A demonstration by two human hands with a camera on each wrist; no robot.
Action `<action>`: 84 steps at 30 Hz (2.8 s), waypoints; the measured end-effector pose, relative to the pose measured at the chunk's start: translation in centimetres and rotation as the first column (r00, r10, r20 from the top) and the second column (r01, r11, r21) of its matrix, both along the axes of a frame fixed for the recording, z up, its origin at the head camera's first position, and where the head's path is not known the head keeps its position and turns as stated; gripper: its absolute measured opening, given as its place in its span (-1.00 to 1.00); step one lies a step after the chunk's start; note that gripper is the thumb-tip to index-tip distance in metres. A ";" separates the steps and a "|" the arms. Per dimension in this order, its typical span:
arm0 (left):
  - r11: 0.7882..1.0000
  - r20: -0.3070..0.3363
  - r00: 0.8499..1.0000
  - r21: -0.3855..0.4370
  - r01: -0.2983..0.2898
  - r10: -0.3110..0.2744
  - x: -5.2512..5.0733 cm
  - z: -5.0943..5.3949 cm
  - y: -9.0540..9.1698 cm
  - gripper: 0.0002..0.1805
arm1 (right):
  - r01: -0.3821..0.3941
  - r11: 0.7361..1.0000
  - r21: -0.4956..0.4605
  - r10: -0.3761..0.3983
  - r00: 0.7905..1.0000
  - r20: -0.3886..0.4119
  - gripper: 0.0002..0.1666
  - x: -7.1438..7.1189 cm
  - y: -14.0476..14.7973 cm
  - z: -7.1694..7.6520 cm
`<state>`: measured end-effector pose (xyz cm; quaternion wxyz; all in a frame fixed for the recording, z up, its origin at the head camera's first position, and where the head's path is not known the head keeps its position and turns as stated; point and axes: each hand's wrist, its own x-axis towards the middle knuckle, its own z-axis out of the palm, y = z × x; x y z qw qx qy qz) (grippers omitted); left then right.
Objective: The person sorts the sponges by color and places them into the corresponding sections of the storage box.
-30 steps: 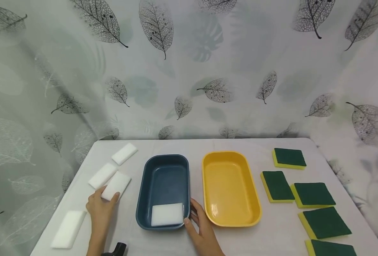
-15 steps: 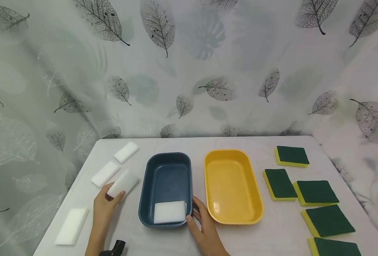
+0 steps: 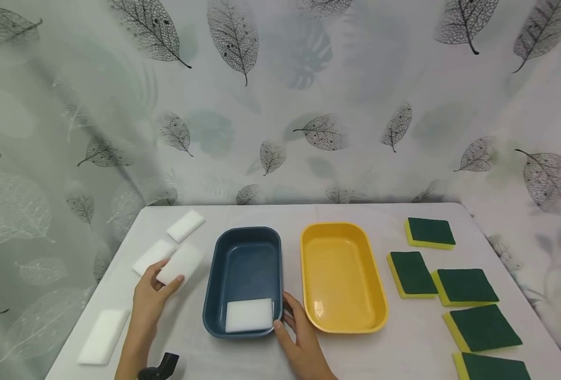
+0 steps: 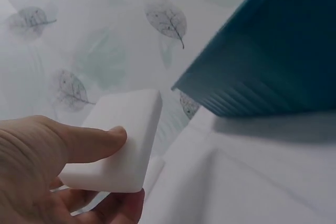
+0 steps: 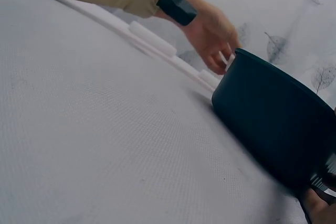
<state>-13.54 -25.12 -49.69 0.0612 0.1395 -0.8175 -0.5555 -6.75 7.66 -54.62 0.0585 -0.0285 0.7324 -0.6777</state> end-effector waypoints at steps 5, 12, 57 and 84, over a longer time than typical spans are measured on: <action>0.998 0.019 0.998 -0.012 0.056 -0.055 -0.6 1.3 0.5 -0.31 | 0.004 1.000 -0.003 -0.004 1.000 0.025 -0.36 0.1 0.0 0.0; 0.982 0.030 0.983 -0.049 0.184 -0.183 -1.6 2.8 1.4 -0.38 | 0.004 1.000 -0.015 -0.003 0.999 0.043 -0.36 0.1 0.0 0.2; 0.581 0.109 0.714 -0.504 0.640 -0.692 -4.6 2.4 10.2 -0.83 | 0.007 0.997 0.081 -0.020 0.986 0.166 -0.28 -0.2 0.1 1.1; 0.362 0.111 0.639 -0.744 0.561 -0.761 -3.6 1.5 10.1 -0.70 | 0.014 0.998 0.056 -0.019 0.994 0.104 -0.30 0.0 -0.1 1.0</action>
